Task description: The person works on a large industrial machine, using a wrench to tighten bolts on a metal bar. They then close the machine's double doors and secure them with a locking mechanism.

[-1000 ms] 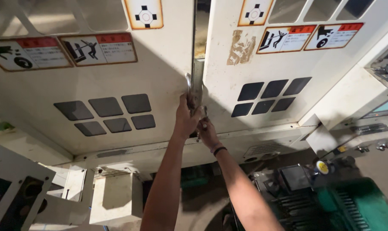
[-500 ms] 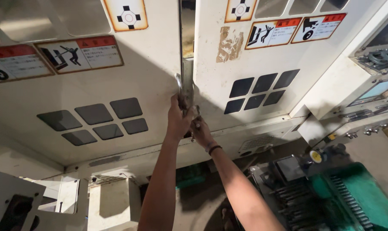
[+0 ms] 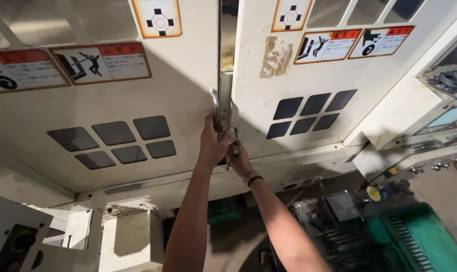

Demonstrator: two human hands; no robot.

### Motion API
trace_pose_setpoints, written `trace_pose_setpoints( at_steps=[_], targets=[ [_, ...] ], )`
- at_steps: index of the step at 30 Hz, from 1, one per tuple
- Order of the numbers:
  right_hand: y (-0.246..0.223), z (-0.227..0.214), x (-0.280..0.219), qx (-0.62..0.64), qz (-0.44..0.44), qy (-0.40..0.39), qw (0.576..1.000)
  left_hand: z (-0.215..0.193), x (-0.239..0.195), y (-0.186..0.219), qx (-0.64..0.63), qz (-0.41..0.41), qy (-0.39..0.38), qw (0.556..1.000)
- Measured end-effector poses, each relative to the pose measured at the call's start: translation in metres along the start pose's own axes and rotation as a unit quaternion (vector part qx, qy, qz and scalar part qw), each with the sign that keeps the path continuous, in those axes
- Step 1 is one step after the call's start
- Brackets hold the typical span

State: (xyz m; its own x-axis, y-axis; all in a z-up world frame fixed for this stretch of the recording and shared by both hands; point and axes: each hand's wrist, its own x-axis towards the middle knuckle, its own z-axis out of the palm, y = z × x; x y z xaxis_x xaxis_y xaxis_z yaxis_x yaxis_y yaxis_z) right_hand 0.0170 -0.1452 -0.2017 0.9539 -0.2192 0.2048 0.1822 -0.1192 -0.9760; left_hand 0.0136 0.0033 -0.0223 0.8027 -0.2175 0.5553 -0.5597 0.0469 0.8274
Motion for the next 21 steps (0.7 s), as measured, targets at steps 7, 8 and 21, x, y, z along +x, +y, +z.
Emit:
trace_pose_setpoints(
  at_steps=[7, 8, 21],
  targets=[
    [0.021, 0.0, 0.01, 0.077, -0.073, -0.017, 0.994, 0.001, -0.001, 0.001, 0.011, -0.034, 0.007, 0.999],
    [0.023, -0.001, 0.008, 0.031, -0.072, -0.013, 0.997, 0.0, -0.001, 0.001, 0.02, -0.044, 0.008, 0.999],
    [0.006, -0.005, -0.001, -0.042, -0.119, -0.056, 0.99, 0.002, -0.002, -0.004, 0.02, 0.0, 0.017, 1.0]
  ],
)
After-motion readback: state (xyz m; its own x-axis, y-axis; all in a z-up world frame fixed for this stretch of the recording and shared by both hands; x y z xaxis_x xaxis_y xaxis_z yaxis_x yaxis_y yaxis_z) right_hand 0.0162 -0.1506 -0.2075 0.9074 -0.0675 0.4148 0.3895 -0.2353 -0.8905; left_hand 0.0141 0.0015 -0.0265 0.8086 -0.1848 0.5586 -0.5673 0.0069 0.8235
